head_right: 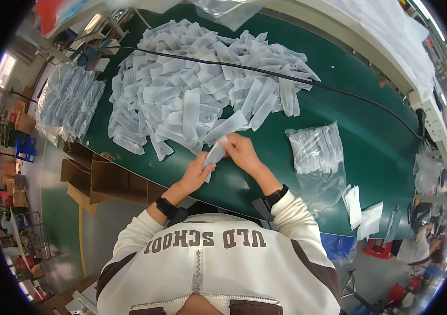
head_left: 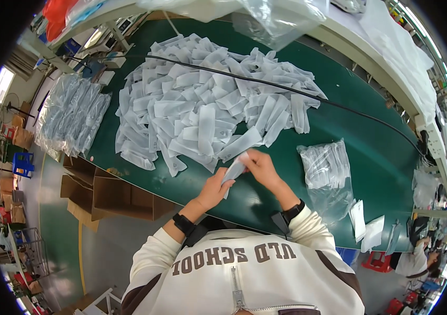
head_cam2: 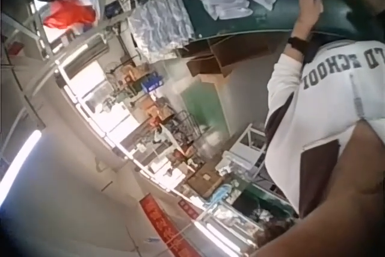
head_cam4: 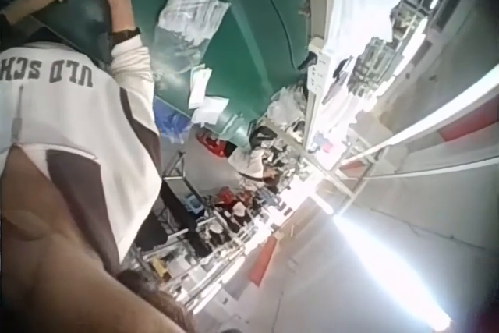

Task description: The person picks up a plastic bag and places several small white-wrapped items into it by hand before setting it aside. They then repeat the process, filling another plastic bag with more items from the pile.

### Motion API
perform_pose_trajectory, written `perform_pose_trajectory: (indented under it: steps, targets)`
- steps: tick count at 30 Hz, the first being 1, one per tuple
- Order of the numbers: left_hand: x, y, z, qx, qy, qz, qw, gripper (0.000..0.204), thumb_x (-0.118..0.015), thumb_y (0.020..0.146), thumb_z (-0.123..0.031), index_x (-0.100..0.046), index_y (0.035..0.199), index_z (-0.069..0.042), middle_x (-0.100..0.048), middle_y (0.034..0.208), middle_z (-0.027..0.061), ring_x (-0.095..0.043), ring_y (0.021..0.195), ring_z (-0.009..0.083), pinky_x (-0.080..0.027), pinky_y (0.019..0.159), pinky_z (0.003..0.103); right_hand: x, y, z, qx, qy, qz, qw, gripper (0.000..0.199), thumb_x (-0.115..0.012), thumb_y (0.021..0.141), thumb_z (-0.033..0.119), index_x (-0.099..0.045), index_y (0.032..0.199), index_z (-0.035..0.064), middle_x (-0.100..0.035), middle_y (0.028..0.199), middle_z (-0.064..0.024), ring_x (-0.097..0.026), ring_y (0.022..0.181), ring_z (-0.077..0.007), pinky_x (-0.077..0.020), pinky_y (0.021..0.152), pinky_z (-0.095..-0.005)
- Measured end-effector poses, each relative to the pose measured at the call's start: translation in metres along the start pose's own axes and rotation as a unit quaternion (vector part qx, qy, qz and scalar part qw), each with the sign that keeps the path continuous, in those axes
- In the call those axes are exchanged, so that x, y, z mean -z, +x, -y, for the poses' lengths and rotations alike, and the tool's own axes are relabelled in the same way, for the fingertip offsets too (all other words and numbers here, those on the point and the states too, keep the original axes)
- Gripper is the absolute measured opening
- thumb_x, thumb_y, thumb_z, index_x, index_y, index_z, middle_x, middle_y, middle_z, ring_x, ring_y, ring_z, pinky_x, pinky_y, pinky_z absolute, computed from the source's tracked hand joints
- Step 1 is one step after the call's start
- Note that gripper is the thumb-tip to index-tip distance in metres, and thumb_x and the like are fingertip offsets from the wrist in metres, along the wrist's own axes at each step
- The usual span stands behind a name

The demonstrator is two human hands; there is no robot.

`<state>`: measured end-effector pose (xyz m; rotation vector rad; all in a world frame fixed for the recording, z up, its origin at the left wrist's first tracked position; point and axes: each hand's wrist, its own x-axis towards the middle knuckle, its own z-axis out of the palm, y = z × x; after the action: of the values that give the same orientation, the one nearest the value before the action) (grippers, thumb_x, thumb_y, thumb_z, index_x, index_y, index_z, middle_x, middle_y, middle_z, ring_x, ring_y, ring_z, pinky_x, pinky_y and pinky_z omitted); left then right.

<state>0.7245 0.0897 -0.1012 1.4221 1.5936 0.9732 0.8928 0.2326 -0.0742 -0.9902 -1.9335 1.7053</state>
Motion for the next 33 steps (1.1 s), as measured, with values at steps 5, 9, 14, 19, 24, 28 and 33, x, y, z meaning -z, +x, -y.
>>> perform_pose_trajectory:
  steps: [5,9,14,19,24,28,33]
  targets:
    - [0.017,-0.008,0.020,-0.016,0.085,0.074,0.994,0.031,-0.069,0.087,-0.018,-0.054,0.111,-0.003,-0.062,0.105,0.0191,-0.061,0.089,0.0395,-0.050,0.075,0.043,0.010,0.053,-0.022,0.194,-0.233,-0.211,0.929,0.017,-0.065,0.085,0.003,-0.065,0.102,-0.0003,-0.063,0.094,-0.0165,-0.063,0.073,-0.0330,-0.0526,0.069,-0.0356]
    - [0.024,-0.008,0.030,-0.129,0.075,0.112,0.982,0.025,-0.070,0.086,-0.018,-0.058,0.102,-0.003,-0.059,0.108,0.0183,-0.059,0.093,0.0382,-0.049,0.077,0.044,0.019,0.039,-0.050,0.189,-0.427,-0.199,0.862,0.010,-0.064,0.082,0.000,-0.063,0.092,-0.0012,-0.060,0.084,-0.0175,-0.062,0.072,-0.0338,-0.0503,0.065,-0.0386]
    - [0.028,-0.002,0.024,-0.281,0.127,0.061,0.949,0.021,-0.072,0.081,-0.016,-0.061,0.095,-0.006,-0.055,0.113,0.0132,-0.053,0.109,0.0332,-0.044,0.089,0.047,-0.019,-0.032,-0.047,0.079,-0.267,-0.217,0.935,0.011,-0.064,0.078,0.001,-0.062,0.089,-0.0001,-0.061,0.085,-0.0180,-0.062,0.075,-0.0390,-0.0515,0.067,-0.0438]
    - [0.020,0.007,0.037,-0.340,0.267,0.042,0.901,0.024,-0.074,0.077,-0.020,-0.062,0.096,-0.010,-0.052,0.117,0.0105,-0.046,0.118,0.0312,-0.039,0.097,0.049,-0.040,-0.067,-0.064,0.012,-0.234,-0.091,0.968,0.015,-0.068,0.077,0.006,-0.064,0.091,0.0014,-0.061,0.088,-0.0167,-0.063,0.073,-0.0376,-0.0517,0.066,-0.0436]
    - [0.010,-0.004,0.059,-0.280,0.255,0.130,0.916,0.034,-0.075,0.076,-0.023,-0.060,0.104,-0.009,-0.051,0.124,0.0120,-0.050,0.111,0.0314,-0.040,0.095,0.046,-0.028,-0.018,-0.017,0.104,-0.331,-0.227,0.910,0.019,-0.069,0.079,0.009,-0.066,0.097,0.0041,-0.062,0.096,-0.0136,-0.065,0.077,-0.0360,-0.0532,0.069,-0.0414]
    - [-0.003,-0.007,0.051,-0.252,0.233,0.147,0.928,0.046,-0.075,0.077,-0.023,-0.055,0.115,-0.006,-0.052,0.119,0.0121,-0.051,0.108,0.0313,-0.042,0.095,0.043,-0.021,0.046,-0.016,0.180,-0.382,-0.199,0.884,0.028,-0.070,0.081,0.015,-0.063,0.107,0.0065,-0.064,0.095,-0.0121,-0.064,0.082,-0.0383,-0.0535,0.073,-0.0428]
    - [-0.007,-0.014,0.043,-0.237,0.218,0.116,0.940,0.060,-0.076,0.076,-0.020,-0.049,0.126,-0.002,-0.051,0.120,0.0134,-0.052,0.106,0.0324,-0.043,0.094,0.040,0.002,0.062,-0.029,0.081,-0.324,-0.149,0.931,0.022,-0.068,0.085,0.012,-0.057,0.103,0.0029,-0.065,0.093,-0.0130,-0.069,0.079,-0.0284,-0.0551,0.068,-0.0370]
